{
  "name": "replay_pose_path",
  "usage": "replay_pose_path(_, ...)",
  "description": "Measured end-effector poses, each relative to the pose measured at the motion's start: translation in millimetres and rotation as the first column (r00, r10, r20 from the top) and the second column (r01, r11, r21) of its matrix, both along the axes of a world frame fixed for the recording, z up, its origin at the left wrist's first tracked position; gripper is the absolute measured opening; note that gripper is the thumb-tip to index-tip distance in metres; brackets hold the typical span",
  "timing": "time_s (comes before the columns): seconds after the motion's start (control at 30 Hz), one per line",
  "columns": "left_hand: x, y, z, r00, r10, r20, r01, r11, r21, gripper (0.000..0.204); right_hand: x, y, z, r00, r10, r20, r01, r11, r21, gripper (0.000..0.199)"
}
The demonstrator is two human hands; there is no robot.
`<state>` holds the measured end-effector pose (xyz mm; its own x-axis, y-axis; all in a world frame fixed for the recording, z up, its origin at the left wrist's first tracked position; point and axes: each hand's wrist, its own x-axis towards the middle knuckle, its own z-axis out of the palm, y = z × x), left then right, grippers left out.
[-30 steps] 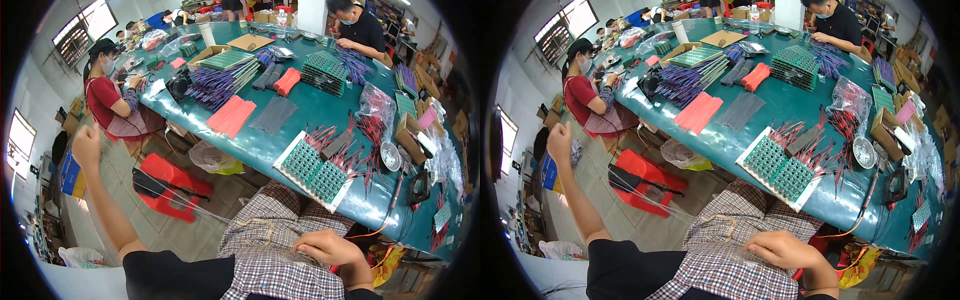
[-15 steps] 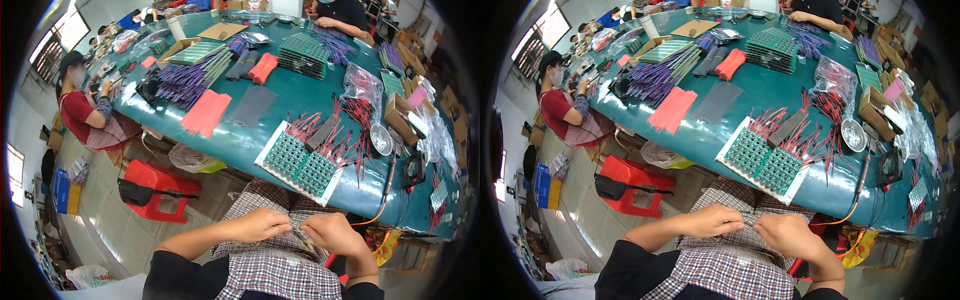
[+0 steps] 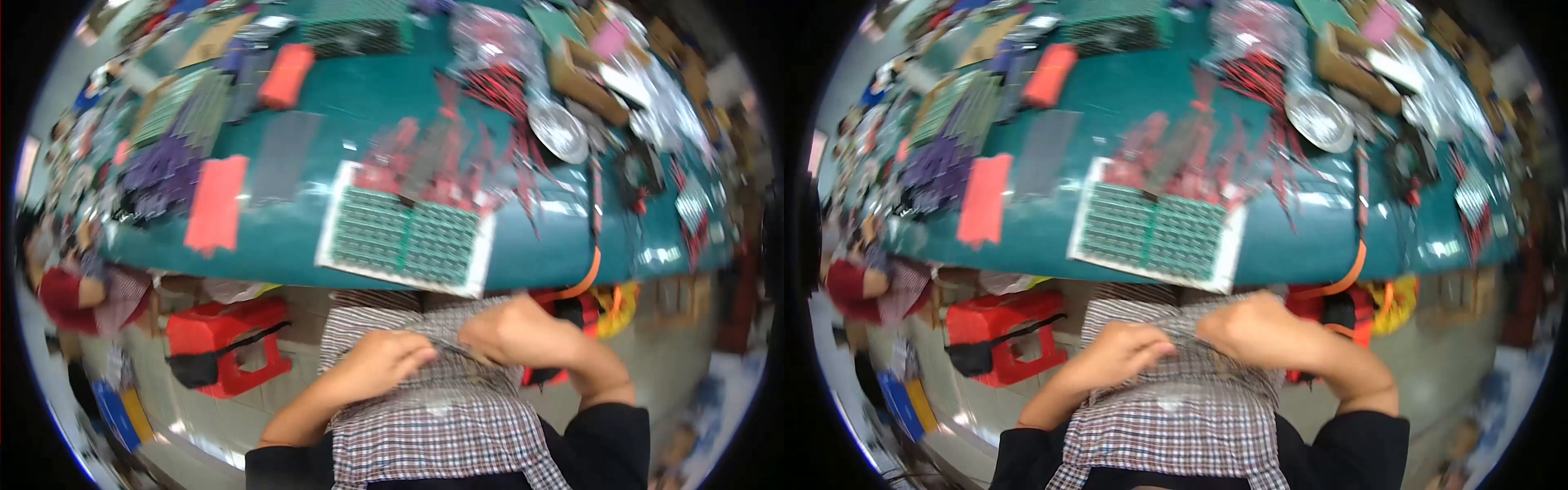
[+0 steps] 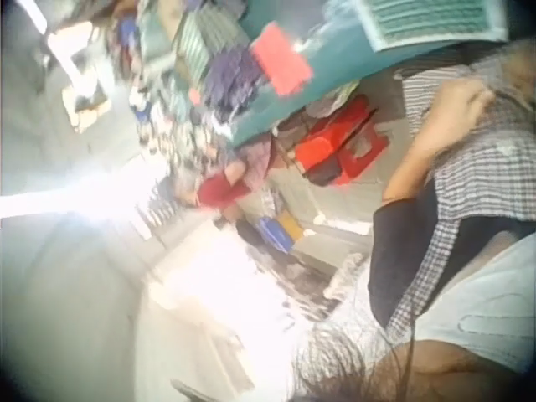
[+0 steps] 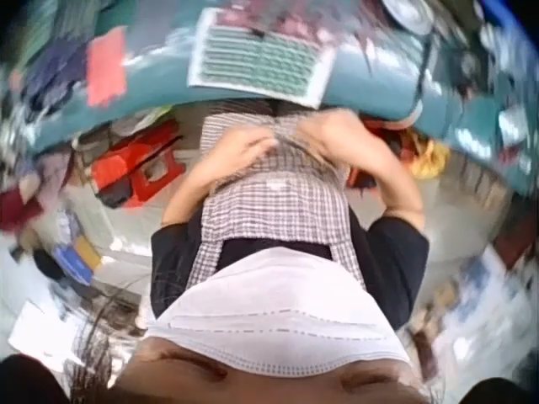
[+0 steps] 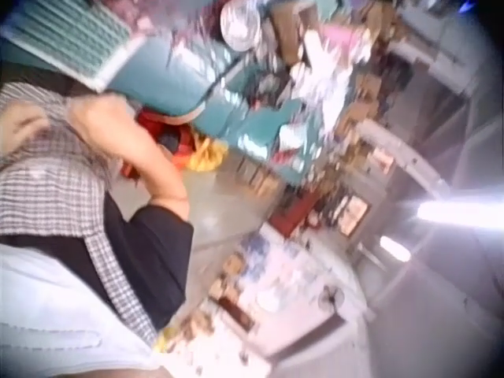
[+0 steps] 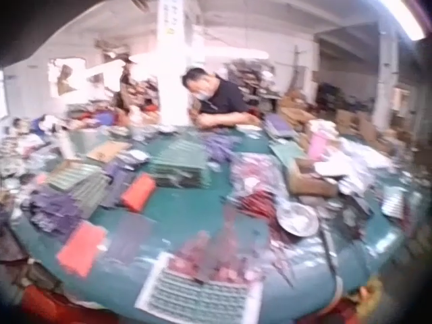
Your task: The person connects wires to circular LED circuit boards using a soldering iron and solder wire.
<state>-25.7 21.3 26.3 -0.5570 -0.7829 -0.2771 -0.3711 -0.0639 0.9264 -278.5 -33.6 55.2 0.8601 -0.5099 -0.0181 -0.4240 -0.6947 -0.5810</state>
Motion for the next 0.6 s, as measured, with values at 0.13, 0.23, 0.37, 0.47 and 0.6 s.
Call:
replay_pose_path(0.13, 3, -3, -6, 0.995, 0.092, 0.043, -0.094, 0.994, 0.051, 0.015, -66, -32, 2, 0.867, -0.495, 0.048, 0.476, 0.798, -0.368, 0.012)
replay_pose_path(0.23, -1, -9, -7, 0.973, 0.229, 0.035, -0.232, 0.96, 0.156, 0.012, -137, -51, -10, 0.649, -0.749, 0.135, 0.655, 0.461, -0.599, 0.021)
replay_pose_path(0.37, -13, -12, -6, 0.954, 0.296, 0.053, -0.3, 0.939, 0.166, 0.012, -189, -75, -27, 0.68, -0.732, -0.043, 0.458, 0.47, -0.754, 0.042)
replay_pose_path(0.47, -23, -13, -10, 0.955, 0.296, 0.036, -0.276, 0.924, -0.263, 0.01, -207, -106, -47, 0.746, -0.65, -0.146, 0.322, 0.544, -0.775, 0.045)
replay_pose_path(0.6, -24, -16, -6, 0.938, 0.325, 0.118, -0.2, 0.789, -0.581, 0.012, -229, -139, -68, 0.722, -0.651, -0.235, 0.295, 0.596, -0.747, 0.048)
